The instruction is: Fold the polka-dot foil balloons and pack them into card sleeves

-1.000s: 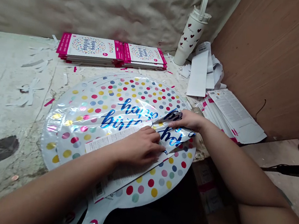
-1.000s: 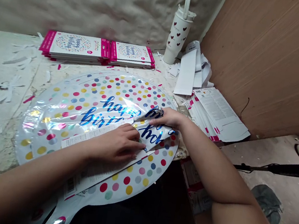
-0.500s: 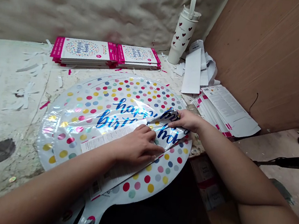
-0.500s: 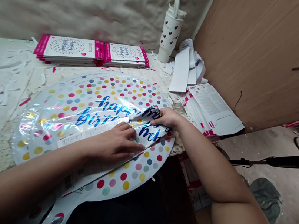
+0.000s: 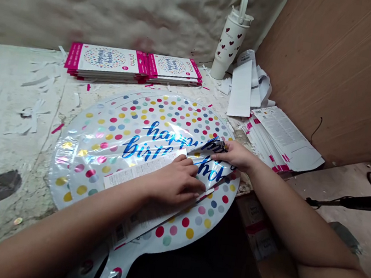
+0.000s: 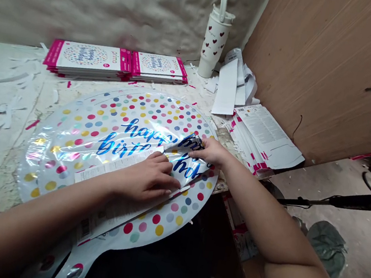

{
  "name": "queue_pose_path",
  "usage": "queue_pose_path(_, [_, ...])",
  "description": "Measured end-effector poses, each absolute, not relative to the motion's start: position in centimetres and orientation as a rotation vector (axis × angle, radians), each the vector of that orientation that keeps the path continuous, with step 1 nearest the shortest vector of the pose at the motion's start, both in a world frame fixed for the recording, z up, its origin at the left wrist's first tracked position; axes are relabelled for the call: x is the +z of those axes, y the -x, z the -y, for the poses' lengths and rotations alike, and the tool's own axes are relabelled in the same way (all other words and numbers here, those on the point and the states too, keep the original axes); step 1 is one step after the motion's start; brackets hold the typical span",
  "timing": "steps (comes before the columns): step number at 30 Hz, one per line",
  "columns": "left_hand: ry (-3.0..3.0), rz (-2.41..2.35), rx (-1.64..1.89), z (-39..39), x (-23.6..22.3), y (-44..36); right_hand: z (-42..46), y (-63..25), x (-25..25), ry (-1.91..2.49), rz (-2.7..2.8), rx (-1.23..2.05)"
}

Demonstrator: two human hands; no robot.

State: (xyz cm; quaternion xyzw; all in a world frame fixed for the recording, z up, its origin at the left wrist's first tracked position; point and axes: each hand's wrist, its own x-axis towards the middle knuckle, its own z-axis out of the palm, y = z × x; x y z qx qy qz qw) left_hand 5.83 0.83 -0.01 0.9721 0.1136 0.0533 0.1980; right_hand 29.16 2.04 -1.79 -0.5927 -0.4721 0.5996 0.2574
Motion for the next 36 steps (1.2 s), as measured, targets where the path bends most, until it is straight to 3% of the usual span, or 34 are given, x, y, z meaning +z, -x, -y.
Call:
queue_pose_path(10, [-2.988, -0.276, 0.109, 0.2, -0.4, -6.5, 0.3, -25.8, -0.9, 1.724, 0.854, 1.719])
queue_pose_path(15, [-2.959, -0.309, 0.097, 0.4, -0.1, -6.3, 0.3, -25.2, -1.1, 1.770, 1.172, 1.678])
queue_pose_path(18, [-2.956, -0.434, 0.072, -0.7, 1.2, -5.5, -0.4, -25.5, -1.4, 1.605, 1.157, 1.845])
queue_pose_path(25, [-2.652, -0.525, -0.233, -3.5, 4.6, -4.5, -3.5, -25.3, 0.8, 1.553, 1.223, 1.953])
queue_pose_path(30, [-2.421, -0.572, -0.143, -3.3, 6.0, -4.3, -4.2, -24.1, 2.7, 1.505, 1.513, 2.010])
queue_pose_path(36, [-2.584, -0.786, -0.041, -1.5, 7.6, -4.3, -4.5, -22.8, 3.4, 1.452, 1.496, 2.036])
